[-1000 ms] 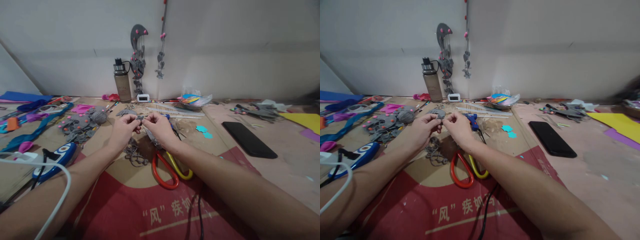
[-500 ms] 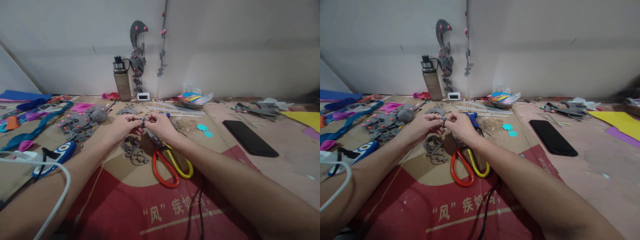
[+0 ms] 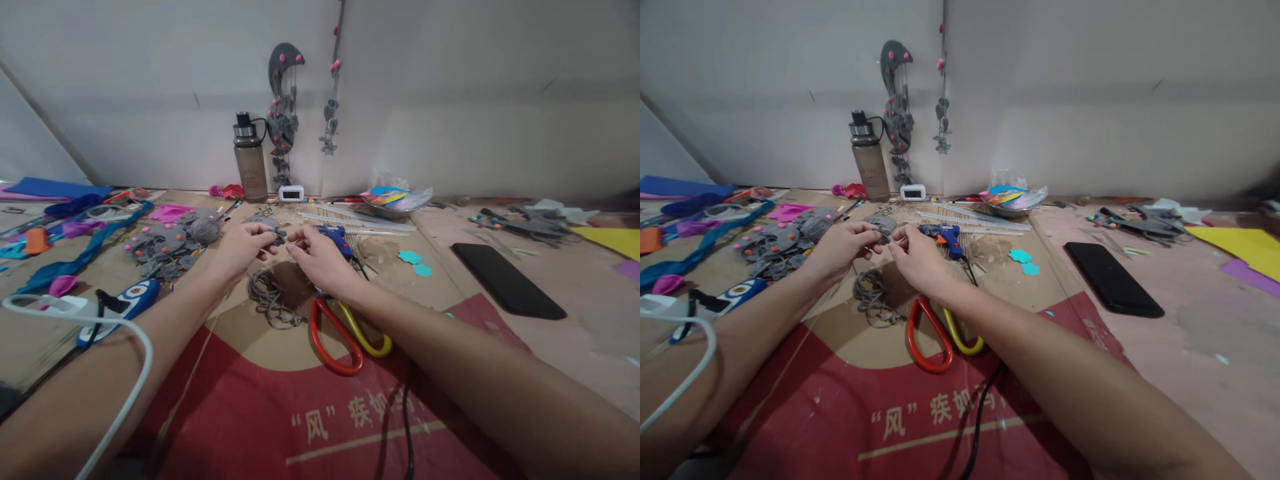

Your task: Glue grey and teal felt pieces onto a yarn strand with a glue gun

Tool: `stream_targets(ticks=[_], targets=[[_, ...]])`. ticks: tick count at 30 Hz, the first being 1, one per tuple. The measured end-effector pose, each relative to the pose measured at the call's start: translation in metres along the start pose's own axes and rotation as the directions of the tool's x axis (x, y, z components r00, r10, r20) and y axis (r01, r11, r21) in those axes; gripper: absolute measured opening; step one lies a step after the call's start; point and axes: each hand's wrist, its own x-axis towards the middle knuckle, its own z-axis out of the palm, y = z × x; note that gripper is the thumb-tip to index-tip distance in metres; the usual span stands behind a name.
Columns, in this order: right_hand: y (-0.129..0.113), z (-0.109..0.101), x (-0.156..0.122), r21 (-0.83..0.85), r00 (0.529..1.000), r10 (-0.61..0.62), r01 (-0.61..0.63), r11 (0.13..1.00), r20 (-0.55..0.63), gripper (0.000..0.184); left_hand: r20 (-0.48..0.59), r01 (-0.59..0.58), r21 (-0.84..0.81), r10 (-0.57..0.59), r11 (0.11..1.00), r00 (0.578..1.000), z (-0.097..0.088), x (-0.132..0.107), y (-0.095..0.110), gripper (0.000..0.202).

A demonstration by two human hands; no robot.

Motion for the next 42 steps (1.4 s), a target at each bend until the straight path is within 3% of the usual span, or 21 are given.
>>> stream_targets(ticks=[7, 12, 19, 21, 25, 27, 33, 37, 40, 42], targets=[[-0.015, 0.001, -0.005, 0.019, 0.998, -0.040, 0.039, 0.999, 0.049, 0.016, -0.164, -0.038, -0.072, 0.026, 0.997, 0.986, -0.006, 0.011, -0.012, 0.010], [-0.025, 0.001, -0.009, 0.078, 0.996, -0.061, 0.056, 0.995, 0.070, 0.018, -0.280, 0.010, -0.209, -0.070, 0.978, 0.957, -0.016, 0.022, -0.014, 0.007], [-0.039, -0.001, -0.016, 0.175, 0.989, -0.136, 0.125, 0.977, 0.056, 0.016, -0.300, 0.118, -0.451, -0.274, 0.885, 0.914, -0.034, 0.035, -0.019, 0.004], [-0.042, -0.002, -0.017, 0.137, 0.983, -0.162, 0.148, 0.979, 0.092, 0.016, -0.288, 0.115, -0.499, -0.289, 0.859, 0.913, -0.037, 0.037, -0.019, 0.004], [-0.043, -0.001, -0.019, -0.093, 0.938, -0.185, 0.220, 0.971, 0.295, 0.020, -0.229, 0.066, -0.534, -0.219, 0.843, 0.948, -0.035, 0.036, -0.018, 0.006], [-0.039, -0.001, -0.018, -0.202, 0.937, -0.154, 0.224, 0.953, 0.313, 0.023, -0.220, 0.037, -0.529, -0.179, 0.848, 0.959, -0.031, 0.033, -0.017, 0.007], [-0.013, -0.009, -0.002, -0.233, 0.992, -0.112, 0.123, 0.965, 0.062, 0.017, -0.217, -0.078, -0.463, -0.028, 0.883, 0.976, -0.015, 0.017, -0.006, 0.014], [0.005, -0.023, 0.009, -0.332, 0.993, -0.074, 0.040, 0.942, -0.090, 0.018, -0.051, 0.051, -0.578, -0.098, 0.815, 0.994, -0.010, 0.011, 0.001, 0.016], [0.017, -0.035, 0.013, -0.590, 0.978, -0.046, -0.085, 0.803, -0.204, 0.025, 0.055, 0.144, -0.634, -0.142, 0.760, 0.988, -0.008, 0.011, 0.002, 0.015], [0.026, -0.043, 0.014, -0.721, 0.978, 0.016, -0.164, 0.673, -0.207, 0.036, 0.096, 0.169, -0.653, -0.141, 0.738, 0.985, -0.008, 0.011, 0.002, 0.014]])
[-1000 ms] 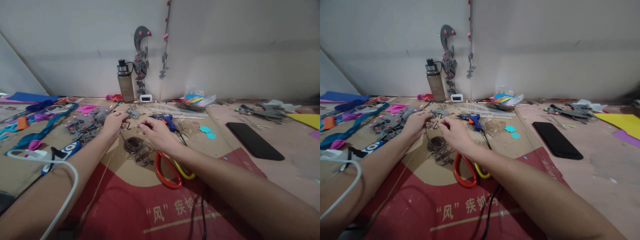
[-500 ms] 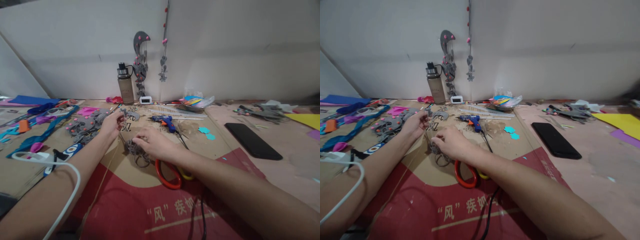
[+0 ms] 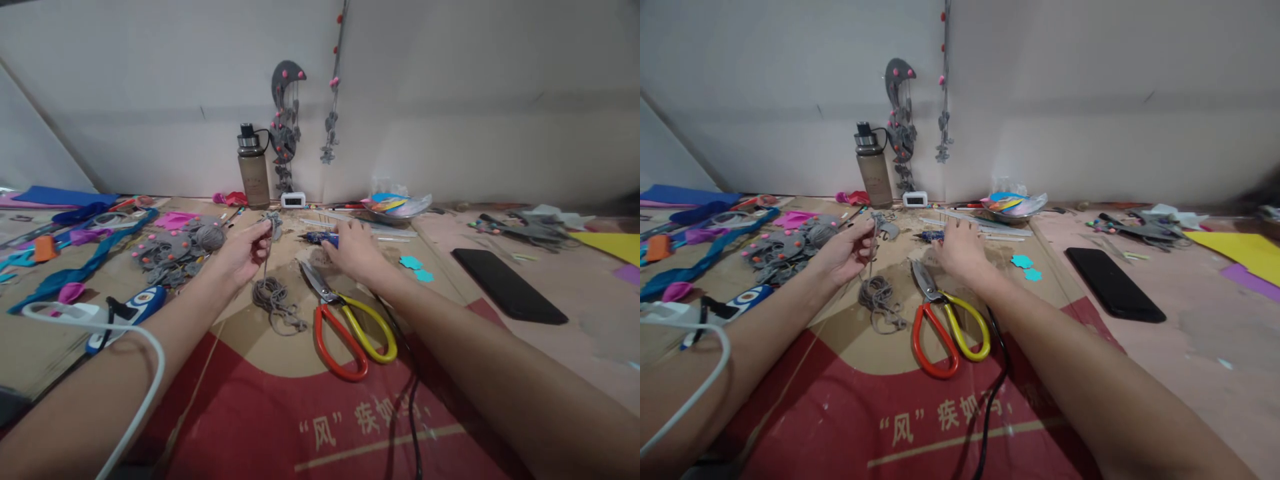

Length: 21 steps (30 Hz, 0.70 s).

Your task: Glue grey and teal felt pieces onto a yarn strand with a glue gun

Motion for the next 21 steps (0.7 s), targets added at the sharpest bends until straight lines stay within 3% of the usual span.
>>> stream_targets(ticks=[2, 5, 8, 11, 13, 16, 18, 21], targets=[[0.010, 0.003, 0.002, -0.101, 0.991, 0.024, -0.011, 0.995, 0.134, 0.040, 0.017, 0.004, -0.013, -0.003, 1.000, 1.000, 0.000, 0.000, -0.001, 0.014], [0.021, 0.006, 0.005, -0.081, 0.949, 0.068, -0.045, 0.996, 0.309, 0.027, 0.023, 0.005, 0.004, -0.005, 1.000, 1.000, 0.000, -0.001, -0.002, 0.016], [0.026, 0.008, 0.011, 0.061, 0.926, 0.115, -0.147, 0.987, 0.359, 0.017, 0.015, -0.024, 0.078, 0.023, 0.997, 1.000, 0.000, -0.002, -0.003, 0.018], [0.023, 0.007, 0.016, 0.244, 0.921, 0.209, -0.296, 0.923, 0.328, 0.018, -0.027, -0.104, 0.145, 0.109, 0.984, 0.994, -0.002, -0.001, -0.004, 0.020], [0.017, 0.006, 0.018, 0.437, 0.932, 0.240, -0.342, 0.832, 0.272, 0.021, -0.066, -0.146, 0.162, 0.159, 0.976, 0.985, -0.005, 0.001, -0.004, 0.020], [0.003, 0.002, 0.015, 0.742, 0.948, 0.227, -0.316, 0.591, 0.222, 0.031, -0.127, -0.162, 0.162, 0.183, 0.974, 0.975, -0.008, 0.003, -0.003, 0.019], [-0.008, -0.001, 0.010, 0.853, 0.965, 0.159, -0.260, 0.452, 0.210, 0.040, -0.169, -0.165, 0.157, 0.191, 0.974, 0.967, -0.010, 0.005, -0.001, 0.017], [-0.022, -0.008, 0.002, 0.916, 0.985, -0.024, -0.151, 0.371, 0.172, 0.044, -0.223, -0.164, 0.164, 0.199, 0.973, 0.954, -0.012, 0.006, 0.001, 0.018]])
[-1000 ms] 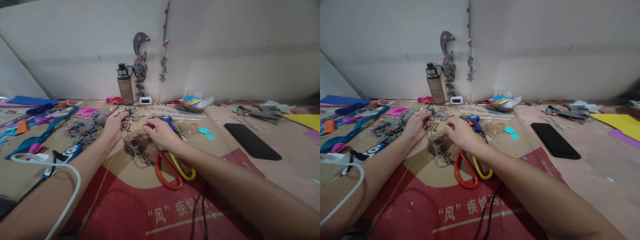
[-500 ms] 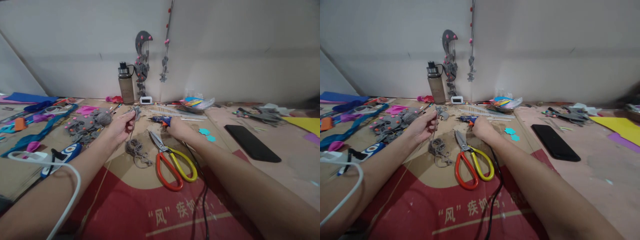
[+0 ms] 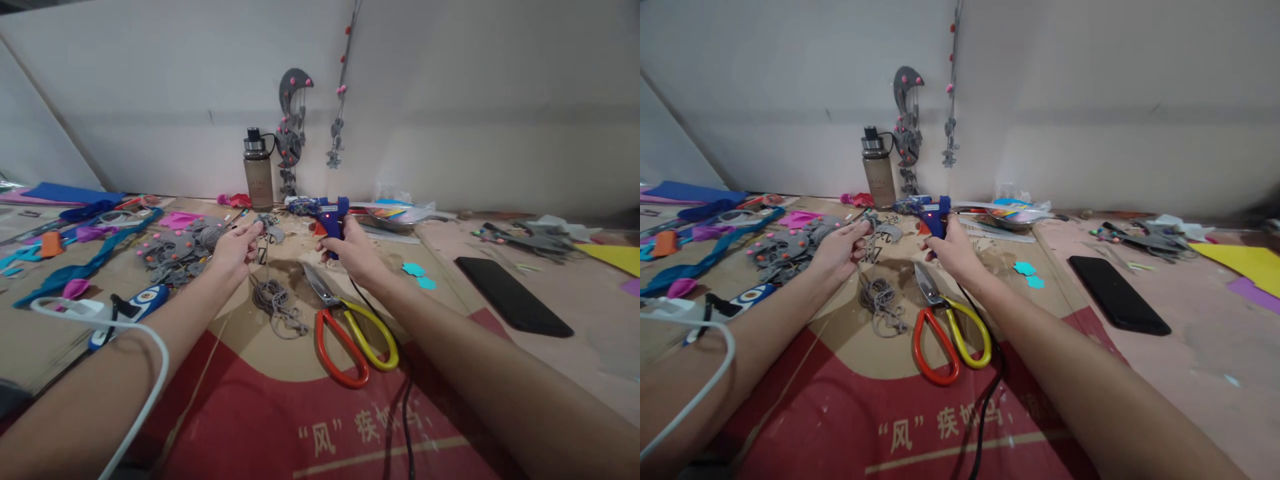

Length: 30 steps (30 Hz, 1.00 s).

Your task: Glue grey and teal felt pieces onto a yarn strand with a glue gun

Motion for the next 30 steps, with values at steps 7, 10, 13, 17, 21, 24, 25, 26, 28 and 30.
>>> stream_targets(ticks=[7, 10, 13, 17, 21, 24, 25, 26, 28, 30], targets=[[-0.006, 0.010, -0.012, -0.125, 0.988, -0.111, 0.124, 0.984, 0.107, 0.035, 0.016, 0.033, -0.011, -0.033, 0.999, 0.999, -0.001, 0.002, -0.001, 0.018], [-0.005, 0.011, -0.012, -0.216, 0.983, -0.156, 0.174, 0.961, 0.097, 0.037, 0.034, 0.053, -0.039, -0.052, 0.998, 0.998, 0.001, 0.001, -0.001, 0.017], [-0.005, 0.011, -0.013, -0.281, 0.982, -0.172, 0.188, 0.941, 0.082, 0.036, 0.041, 0.065, -0.057, -0.062, 0.996, 0.997, 0.003, -0.001, 0.001, 0.018], [-0.008, 0.012, -0.014, -0.340, 0.979, -0.191, 0.205, 0.918, 0.074, 0.038, 0.053, 0.061, -0.066, -0.057, 0.996, 0.997, 0.004, -0.001, 0.001, 0.021], [-0.010, 0.011, -0.016, -0.401, 0.959, -0.269, 0.282, 0.872, 0.090, 0.035, 0.068, 0.049, -0.082, -0.044, 0.995, 0.997, 0.003, 0.000, -0.001, 0.022], [-0.010, 0.009, -0.017, -0.441, 0.951, -0.295, 0.305, 0.844, 0.094, 0.032, 0.073, 0.050, -0.082, -0.044, 0.995, 0.996, 0.002, 0.001, -0.002, 0.021], [-0.009, 0.009, -0.018, -0.446, 0.951, -0.294, 0.306, 0.841, 0.097, 0.032, 0.072, 0.049, -0.080, -0.044, 0.996, 0.996, 0.003, 0.000, -0.002, 0.020], [-0.009, 0.008, -0.018, -0.450, 0.951, -0.294, 0.307, 0.839, 0.101, 0.031, 0.073, 0.047, -0.077, -0.041, 0.996, 0.996, 0.003, 0.000, -0.002, 0.019], [-0.009, 0.008, -0.018, -0.458, 0.949, -0.297, 0.311, 0.833, 0.105, 0.031, 0.085, 0.038, -0.070, -0.032, 0.997, 0.996, 0.003, -0.001, -0.002, 0.018], [-0.009, 0.008, -0.017, -0.468, 0.947, -0.305, 0.317, 0.825, 0.103, 0.031, 0.100, 0.029, -0.060, -0.023, 0.998, 0.995, 0.002, -0.001, -0.003, 0.018]])
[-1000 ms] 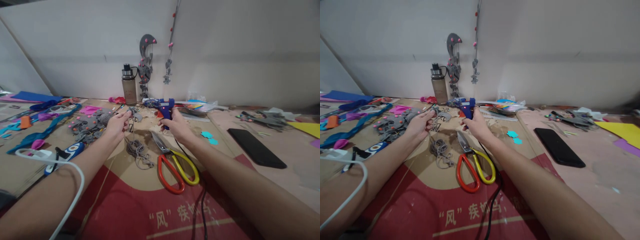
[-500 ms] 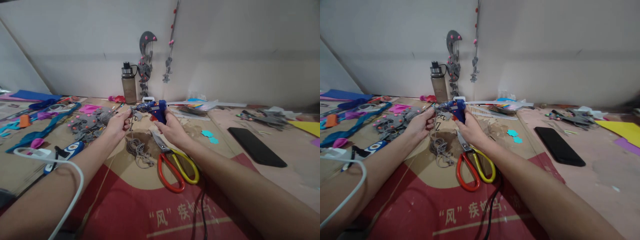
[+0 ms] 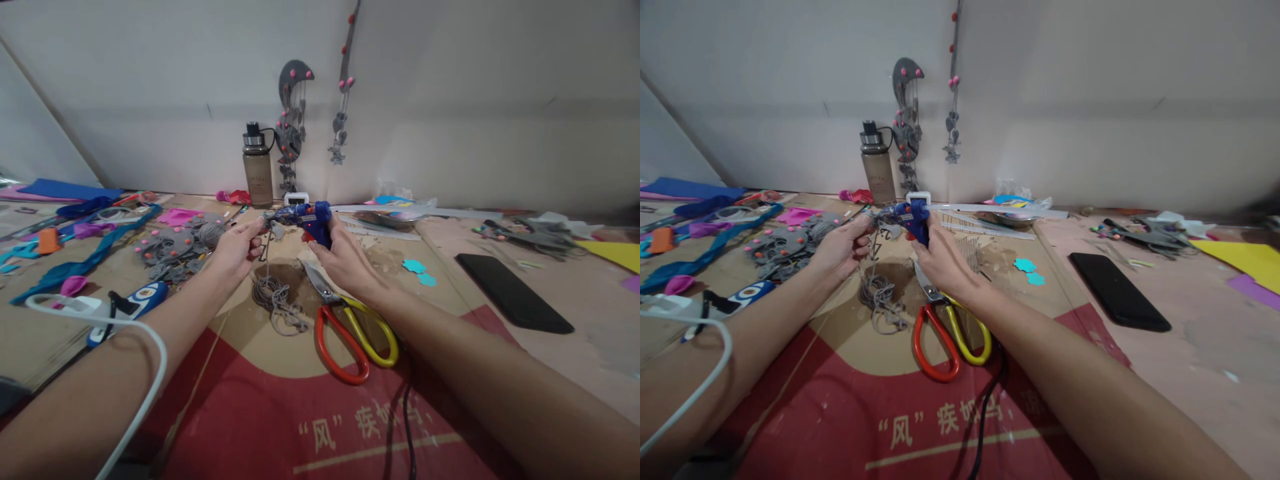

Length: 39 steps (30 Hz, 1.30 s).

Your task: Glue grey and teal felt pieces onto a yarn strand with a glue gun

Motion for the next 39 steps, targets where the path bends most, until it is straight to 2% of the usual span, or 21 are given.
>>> stream_targets(ticks=[8, 15, 21, 39], targets=[[-0.0023, 0.0004, 0.0002, -0.038, 1.000, -0.021, 0.022, 0.999, 0.014, 0.033, -0.017, -0.024, 0.020, 0.025, 1.000, 1.000, 0.0006, -0.0008, -0.0006, 0.019], [0.0040, 0.0033, 0.0008, -0.029, 0.998, -0.064, 0.063, 0.998, -0.022, 0.035, -0.001, -0.026, 0.004, 0.026, 1.000, 1.000, 0.0010, -0.0010, -0.0009, 0.018], [0.0050, 0.0041, 0.0005, -0.069, 0.999, -0.046, 0.044, 0.997, -0.020, 0.034, -0.013, -0.022, -0.002, 0.022, 1.000, 1.000, 0.0015, -0.0002, -0.0006, 0.017], [0.0020, 0.0034, 0.0011, 0.015, 0.999, -0.033, 0.033, 0.999, -0.008, 0.031, -0.051, -0.010, -0.007, 0.009, 1.000, 0.999, 0.0007, 0.0013, -0.0011, 0.014]])
